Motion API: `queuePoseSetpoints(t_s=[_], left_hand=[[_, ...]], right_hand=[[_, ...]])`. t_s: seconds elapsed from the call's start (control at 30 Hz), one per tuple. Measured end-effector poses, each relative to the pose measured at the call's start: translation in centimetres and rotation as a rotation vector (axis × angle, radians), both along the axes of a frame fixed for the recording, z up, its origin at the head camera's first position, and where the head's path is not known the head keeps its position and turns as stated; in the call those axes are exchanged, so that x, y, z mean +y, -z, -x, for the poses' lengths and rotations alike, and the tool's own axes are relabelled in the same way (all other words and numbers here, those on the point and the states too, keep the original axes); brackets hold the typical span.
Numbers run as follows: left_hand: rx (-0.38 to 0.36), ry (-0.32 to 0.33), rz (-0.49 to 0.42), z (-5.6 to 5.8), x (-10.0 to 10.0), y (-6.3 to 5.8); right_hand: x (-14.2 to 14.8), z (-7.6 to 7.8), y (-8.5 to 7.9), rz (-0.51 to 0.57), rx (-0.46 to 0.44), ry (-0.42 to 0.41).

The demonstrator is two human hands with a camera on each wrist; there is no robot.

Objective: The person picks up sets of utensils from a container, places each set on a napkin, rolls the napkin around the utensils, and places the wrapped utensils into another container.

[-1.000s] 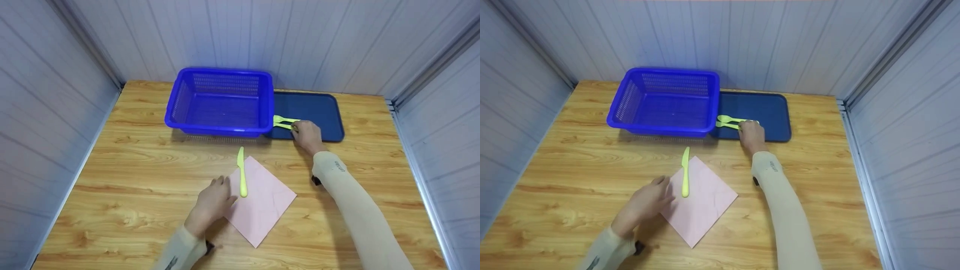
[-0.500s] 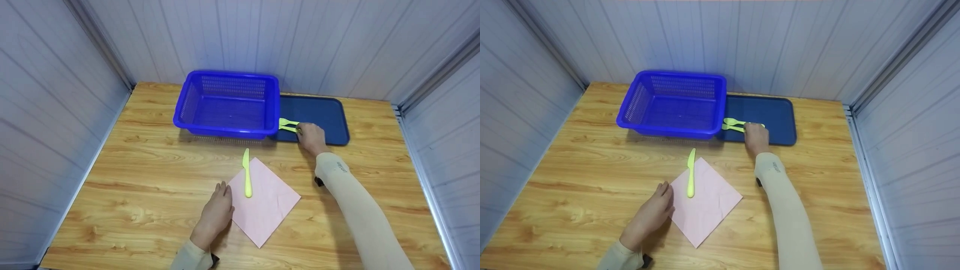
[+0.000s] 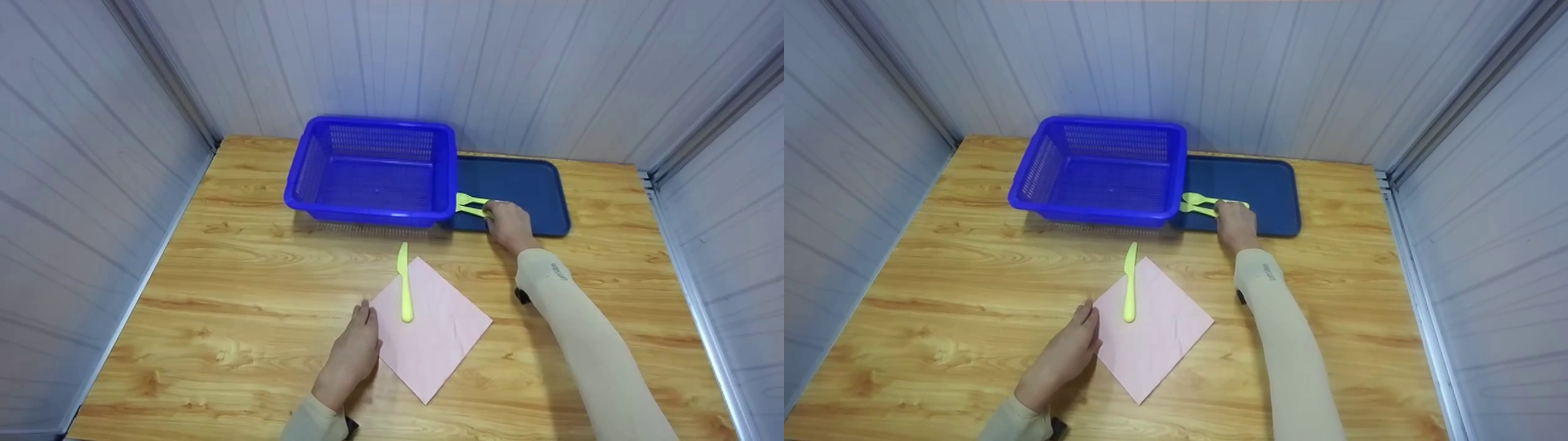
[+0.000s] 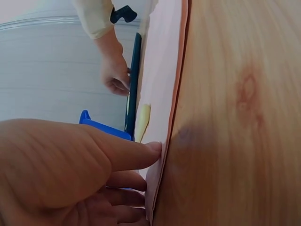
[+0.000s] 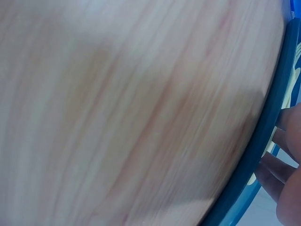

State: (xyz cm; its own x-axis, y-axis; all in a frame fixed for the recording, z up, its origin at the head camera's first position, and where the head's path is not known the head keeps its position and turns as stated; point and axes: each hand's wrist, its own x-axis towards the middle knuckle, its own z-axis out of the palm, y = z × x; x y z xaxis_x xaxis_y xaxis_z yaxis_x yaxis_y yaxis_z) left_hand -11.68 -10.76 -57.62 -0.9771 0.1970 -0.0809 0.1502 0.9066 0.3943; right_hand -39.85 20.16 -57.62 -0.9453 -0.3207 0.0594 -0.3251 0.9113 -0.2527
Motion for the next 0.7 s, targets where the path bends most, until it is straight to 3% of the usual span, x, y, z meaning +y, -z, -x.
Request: queuePoseSetpoints(t_s=[0.23, 0.7], left_hand=[[-0.024, -0.01, -0.024, -0.1, 0.0, 0.1], [-0.021, -0.039, -0.038, -0.1, 0.0, 0.1]], right_hand=[[0.1, -0.3, -0.1, -0.015, -0.02, -0.024], [1.0, -1.1, -1.5, -0.11, 0.041, -0.109]])
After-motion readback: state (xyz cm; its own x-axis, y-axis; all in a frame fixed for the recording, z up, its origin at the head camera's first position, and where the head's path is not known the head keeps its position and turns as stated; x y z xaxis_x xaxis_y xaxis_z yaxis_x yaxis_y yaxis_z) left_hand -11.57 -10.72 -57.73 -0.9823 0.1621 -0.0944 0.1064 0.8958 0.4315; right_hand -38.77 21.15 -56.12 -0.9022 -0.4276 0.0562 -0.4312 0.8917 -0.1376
